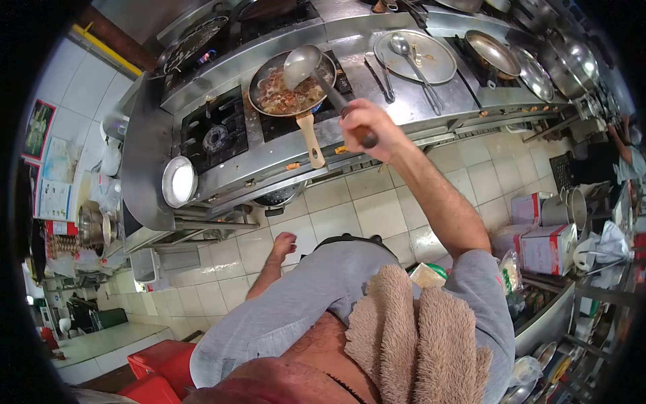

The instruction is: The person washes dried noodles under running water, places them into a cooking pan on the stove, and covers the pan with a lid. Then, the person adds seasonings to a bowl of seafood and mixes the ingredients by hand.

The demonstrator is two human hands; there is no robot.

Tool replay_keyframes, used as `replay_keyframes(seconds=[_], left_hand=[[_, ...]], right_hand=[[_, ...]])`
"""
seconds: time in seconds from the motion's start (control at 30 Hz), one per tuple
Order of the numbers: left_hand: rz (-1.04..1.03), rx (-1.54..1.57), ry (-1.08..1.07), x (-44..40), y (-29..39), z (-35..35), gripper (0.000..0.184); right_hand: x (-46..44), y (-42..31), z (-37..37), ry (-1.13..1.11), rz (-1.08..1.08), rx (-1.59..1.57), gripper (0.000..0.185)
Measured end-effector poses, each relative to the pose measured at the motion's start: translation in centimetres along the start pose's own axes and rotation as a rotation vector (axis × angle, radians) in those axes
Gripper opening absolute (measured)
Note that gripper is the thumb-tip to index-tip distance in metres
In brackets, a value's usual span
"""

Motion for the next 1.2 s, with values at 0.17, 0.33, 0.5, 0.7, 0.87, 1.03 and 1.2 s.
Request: replay_keyframes(seconds=[0.17, 0.33, 0.5, 0.7, 0.87, 1.03, 1.2], left_hand=[[-0.09, -0.142, -0.067, 0.4, 4.7, -3.8, 0.026], [-0.11, -0.274, -0.181, 0.1, 5.2, -5.0, 0.027], [-0.246, -0.652, -0.463, -0.5, 5.8, -5.7, 0.023], [-0.173, -1.05, -0.673, -3.2, 7.1, -8.5, 0.024], [-0.232, -1.392, -0.792, -3.8, 6.5, -17.8, 0.026], [-0.863, -1.728, -1.041, -1.5, 1.0, -32.1, 0.035], [-1.438, -1.718, -1.376, 4.5, -11.3, -50.6, 0.041]], right_hand=[[0.7, 3.4, 1.8, 0.002, 0.015, 0.722, 0.06], [-4.0, 9.7, 9.3, 0.205, 0.403, 1.382, 0.063], [-5.1, 11.4, 12.6, 0.362, 0.19, 1.568, 0.055], [-0.7, 13.4, 13.6, 0.771, 0.356, 1.441, 0.041], [18.4, 23.7, 18.2, 1.442, 0.398, 0.967, 0.039], [41.5, 42.0, 21.8, 1.98, -0.386, 0.59, 0.04], [54.7, 49.9, 24.9, 2.072, -0.71, 0.411, 0.044]])
Point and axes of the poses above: each hand's wrist, its own x-axis away from the middle knuckle, its own z-axis out of the back of the hand, y = z × x, the point moved 1 cm from there along -x, towards the middle knuckle, and after that the axes turned 7 degrees about z, right-handed, at the moved point
